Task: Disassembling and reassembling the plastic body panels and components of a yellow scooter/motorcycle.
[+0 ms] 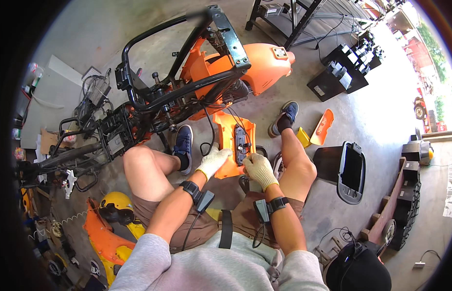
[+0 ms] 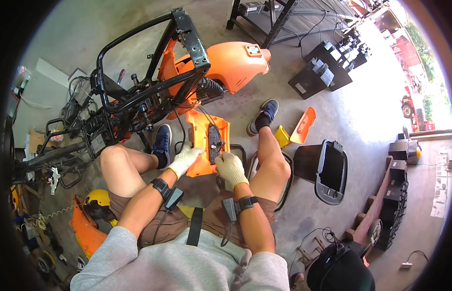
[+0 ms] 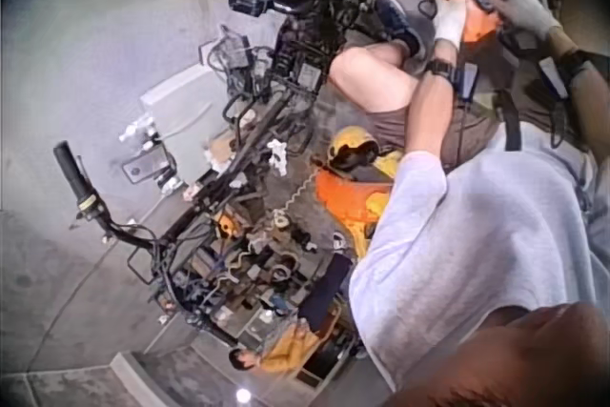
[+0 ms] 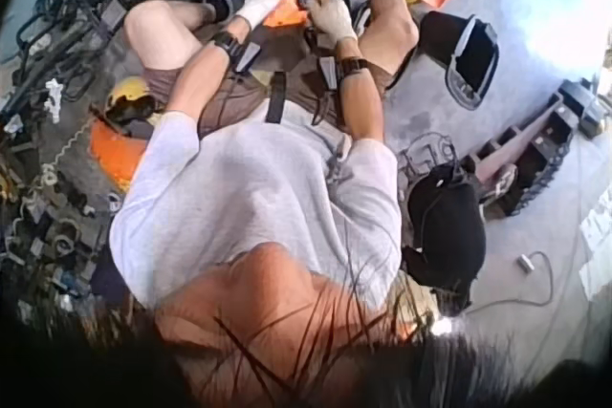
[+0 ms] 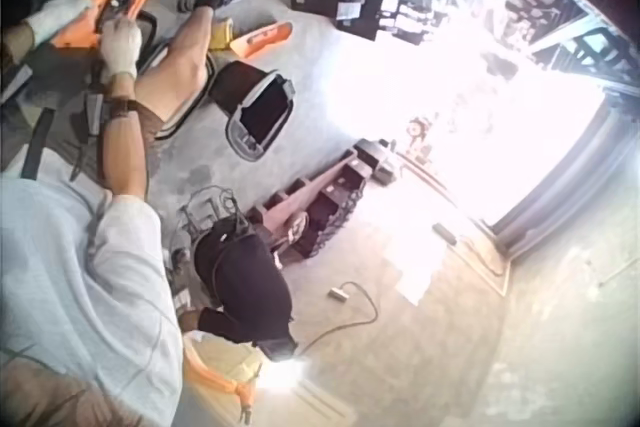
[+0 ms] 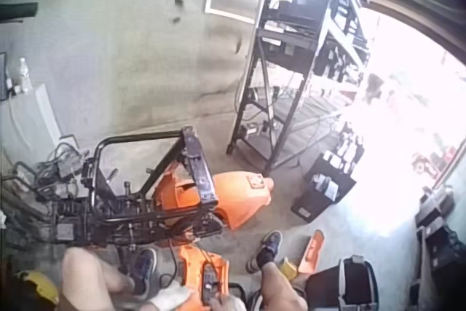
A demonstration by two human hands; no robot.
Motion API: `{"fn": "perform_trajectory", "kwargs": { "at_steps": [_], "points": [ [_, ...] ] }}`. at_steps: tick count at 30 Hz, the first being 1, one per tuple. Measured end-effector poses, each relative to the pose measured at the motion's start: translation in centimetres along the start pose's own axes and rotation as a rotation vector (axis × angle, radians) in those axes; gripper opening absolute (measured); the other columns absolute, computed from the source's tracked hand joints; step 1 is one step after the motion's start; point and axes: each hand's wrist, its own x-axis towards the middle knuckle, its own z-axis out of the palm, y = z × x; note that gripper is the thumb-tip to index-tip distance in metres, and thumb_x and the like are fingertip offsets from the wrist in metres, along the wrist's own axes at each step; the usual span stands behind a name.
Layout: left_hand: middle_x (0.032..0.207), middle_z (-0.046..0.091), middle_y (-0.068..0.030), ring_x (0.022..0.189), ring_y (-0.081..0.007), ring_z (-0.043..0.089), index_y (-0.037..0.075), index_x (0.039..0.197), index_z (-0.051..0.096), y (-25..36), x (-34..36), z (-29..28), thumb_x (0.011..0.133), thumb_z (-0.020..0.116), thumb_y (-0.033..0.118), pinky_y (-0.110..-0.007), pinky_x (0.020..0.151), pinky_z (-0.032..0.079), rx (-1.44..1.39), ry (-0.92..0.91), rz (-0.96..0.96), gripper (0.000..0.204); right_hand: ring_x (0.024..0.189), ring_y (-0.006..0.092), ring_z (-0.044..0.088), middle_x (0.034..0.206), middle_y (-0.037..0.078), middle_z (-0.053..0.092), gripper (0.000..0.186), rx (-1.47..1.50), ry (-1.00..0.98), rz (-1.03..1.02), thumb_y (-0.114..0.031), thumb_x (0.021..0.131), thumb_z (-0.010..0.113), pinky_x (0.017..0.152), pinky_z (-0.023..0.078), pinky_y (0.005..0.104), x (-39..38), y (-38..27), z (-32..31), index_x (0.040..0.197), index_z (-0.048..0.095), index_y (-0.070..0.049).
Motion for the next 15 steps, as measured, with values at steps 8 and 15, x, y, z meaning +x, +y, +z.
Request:
{"fn": "perform_trajectory", "kwargs": {
  "at_steps": [8, 15],
  "points": [
    [0.118, 0.061, -0.0279, 0.112, -0.0441, 0.059, 0.006, 0.131, 0.046, 0.0, 0.0, 0.1, 0.076, 0.060, 0.051, -0.044, 0.097, 0.044, -0.012, 0.021, 0.008, 0.072, 0.054, 0.0248, 0.066, 0.062, 0.013, 0.065, 0.027, 0.123, -0.071, 0.066, -0.026, 0.086, 0.055, 0.057, 0.053, 0.0371, -0.8, -1.0, -0.5, 0.083, 0.064, 0.000],
    [0.121, 0.059, -0.0286, 0.115, -0.0392, 0.058, 0.004, 0.135, 0.044, 0.9, -0.9, -0.5, 0.076, 0.062, 0.047, -0.041, 0.098, 0.044, 0.017, 0.014, -0.086, 0.075, 0.079, 0.0436, 0.065, 0.083, 0.025, 0.067, 0.032, -0.327, 0.061, -0.256, -0.034, 0.092, 0.053, 0.074, 0.051, 0.0521, -0.5, -1.7, 0.1, 0.098, 0.062, -0.003]
  ]
}}
